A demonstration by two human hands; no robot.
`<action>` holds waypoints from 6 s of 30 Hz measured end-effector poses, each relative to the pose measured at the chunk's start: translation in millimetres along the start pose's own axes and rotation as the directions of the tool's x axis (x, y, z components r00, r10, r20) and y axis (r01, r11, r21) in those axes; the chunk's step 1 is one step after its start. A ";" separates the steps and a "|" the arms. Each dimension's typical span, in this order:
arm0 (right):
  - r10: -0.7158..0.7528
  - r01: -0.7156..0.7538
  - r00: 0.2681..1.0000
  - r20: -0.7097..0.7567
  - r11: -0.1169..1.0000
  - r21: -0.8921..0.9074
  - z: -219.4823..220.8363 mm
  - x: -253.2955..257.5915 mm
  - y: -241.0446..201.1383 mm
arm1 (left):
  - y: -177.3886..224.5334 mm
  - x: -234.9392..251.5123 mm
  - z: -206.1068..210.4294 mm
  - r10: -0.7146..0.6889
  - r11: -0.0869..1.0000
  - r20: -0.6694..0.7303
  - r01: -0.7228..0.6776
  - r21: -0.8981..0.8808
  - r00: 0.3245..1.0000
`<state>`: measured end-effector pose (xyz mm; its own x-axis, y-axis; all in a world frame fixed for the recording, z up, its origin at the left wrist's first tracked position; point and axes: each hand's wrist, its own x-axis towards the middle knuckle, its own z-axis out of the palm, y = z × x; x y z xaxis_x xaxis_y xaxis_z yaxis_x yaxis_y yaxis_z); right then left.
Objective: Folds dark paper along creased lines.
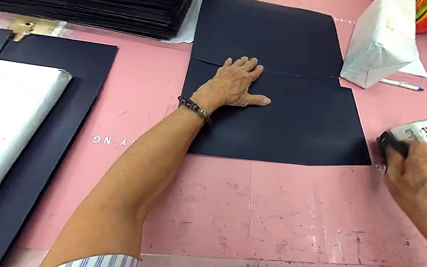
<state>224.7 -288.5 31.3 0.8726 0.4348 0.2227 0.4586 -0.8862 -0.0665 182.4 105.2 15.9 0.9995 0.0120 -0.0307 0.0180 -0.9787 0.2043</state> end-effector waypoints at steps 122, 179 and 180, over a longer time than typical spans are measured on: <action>-0.215 0.283 0.950 0.226 0.900 -0.333 9.1 104.8 -8.8 | -56.7 -47.4 -7.3 -0.053 0.998 -0.190 0.047 -0.038 0.980; -0.665 0.699 0.710 -0.230 0.629 0.341 87.9 155.8 -90.4 | -50.5 -48.9 2.2 -0.120 0.991 -0.151 0.126 0.032 0.981; -0.681 0.718 0.692 -0.240 0.611 0.335 89.5 157.1 -88.8 | -50.4 -48.4 2.7 -0.118 0.992 -0.152 0.124 0.034 0.981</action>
<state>336.2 -127.2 -14.8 0.2507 0.8660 0.4327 0.9626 -0.1754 -0.2067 133.1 153.4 4.4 0.9828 0.1584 0.0946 0.1413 -0.9760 0.1658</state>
